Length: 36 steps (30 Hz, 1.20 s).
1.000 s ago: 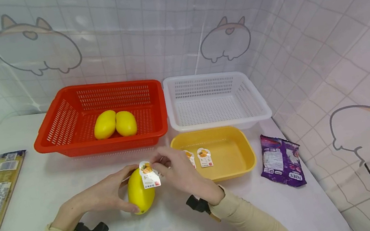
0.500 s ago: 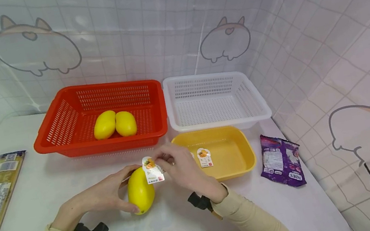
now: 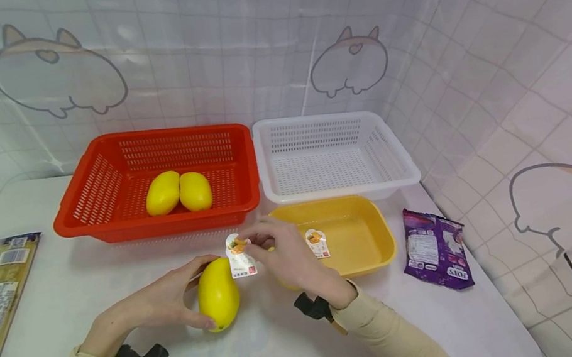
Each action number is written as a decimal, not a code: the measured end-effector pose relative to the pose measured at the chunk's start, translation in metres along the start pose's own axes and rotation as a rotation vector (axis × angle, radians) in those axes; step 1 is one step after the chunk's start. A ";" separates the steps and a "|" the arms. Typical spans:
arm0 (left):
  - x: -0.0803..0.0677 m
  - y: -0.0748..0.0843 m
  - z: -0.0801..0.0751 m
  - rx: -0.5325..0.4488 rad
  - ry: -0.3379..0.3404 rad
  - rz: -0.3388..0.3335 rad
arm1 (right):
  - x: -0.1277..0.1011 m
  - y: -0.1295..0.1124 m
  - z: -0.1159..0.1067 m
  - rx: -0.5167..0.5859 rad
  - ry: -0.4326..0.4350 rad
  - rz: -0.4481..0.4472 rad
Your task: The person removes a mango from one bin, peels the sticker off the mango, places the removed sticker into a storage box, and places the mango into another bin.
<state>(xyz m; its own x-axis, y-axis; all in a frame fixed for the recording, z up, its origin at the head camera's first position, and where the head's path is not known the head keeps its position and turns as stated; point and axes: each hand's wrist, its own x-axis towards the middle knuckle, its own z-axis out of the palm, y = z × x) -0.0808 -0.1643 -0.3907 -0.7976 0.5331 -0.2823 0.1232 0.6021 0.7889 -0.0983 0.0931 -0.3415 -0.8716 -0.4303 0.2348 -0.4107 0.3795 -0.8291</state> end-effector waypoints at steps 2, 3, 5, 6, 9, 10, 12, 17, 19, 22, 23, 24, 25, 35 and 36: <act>0.000 0.000 0.000 0.000 -0.002 0.000 | -0.001 0.001 -0.002 0.001 -0.006 0.012; 0.000 0.000 0.000 -0.001 -0.002 -0.001 | -0.001 0.001 -0.003 -0.003 -0.009 0.016; 0.000 0.000 0.000 0.002 0.000 -0.011 | -0.002 0.002 -0.006 0.000 -0.020 0.020; 0.000 0.001 0.000 0.003 0.001 -0.016 | -0.002 0.003 -0.008 0.002 -0.027 0.024; 0.000 0.001 0.000 0.008 0.007 -0.030 | -0.003 0.004 -0.012 0.013 -0.041 0.028; 0.000 0.001 0.000 0.010 0.009 -0.032 | -0.003 0.005 -0.014 0.015 -0.043 0.028; 0.000 0.001 0.000 0.010 0.009 -0.031 | -0.003 0.006 -0.017 0.020 -0.043 0.030; -0.001 0.000 0.000 0.005 0.008 -0.017 | -0.002 0.009 -0.025 0.016 -0.043 0.046; -0.001 0.000 0.000 0.001 0.008 -0.014 | -0.002 0.009 -0.028 0.008 -0.044 0.056; -0.001 0.000 0.000 -0.002 0.007 -0.014 | -0.001 0.009 -0.032 -0.005 -0.046 0.075; -0.001 0.000 0.000 -0.002 0.006 -0.014 | -0.001 0.009 -0.033 -0.011 -0.047 0.081; -0.001 0.000 0.000 -0.002 0.006 -0.014 | -0.001 0.008 -0.034 -0.020 -0.050 0.089; -0.001 0.000 0.000 -0.003 0.006 -0.014 | -0.001 0.008 -0.035 -0.029 -0.052 0.095; -0.002 0.001 0.001 -0.004 0.003 -0.022 | -0.002 0.012 -0.041 -0.083 -0.059 0.083; -0.002 0.001 0.001 -0.004 0.003 -0.023 | -0.002 0.012 -0.041 -0.085 -0.059 0.082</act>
<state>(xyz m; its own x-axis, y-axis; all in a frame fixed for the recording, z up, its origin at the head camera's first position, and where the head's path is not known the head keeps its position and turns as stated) -0.0787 -0.1641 -0.3904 -0.8019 0.5176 -0.2985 0.1025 0.6114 0.7847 -0.1123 0.1326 -0.3314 -0.8869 -0.4416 0.1354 -0.3621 0.4827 -0.7975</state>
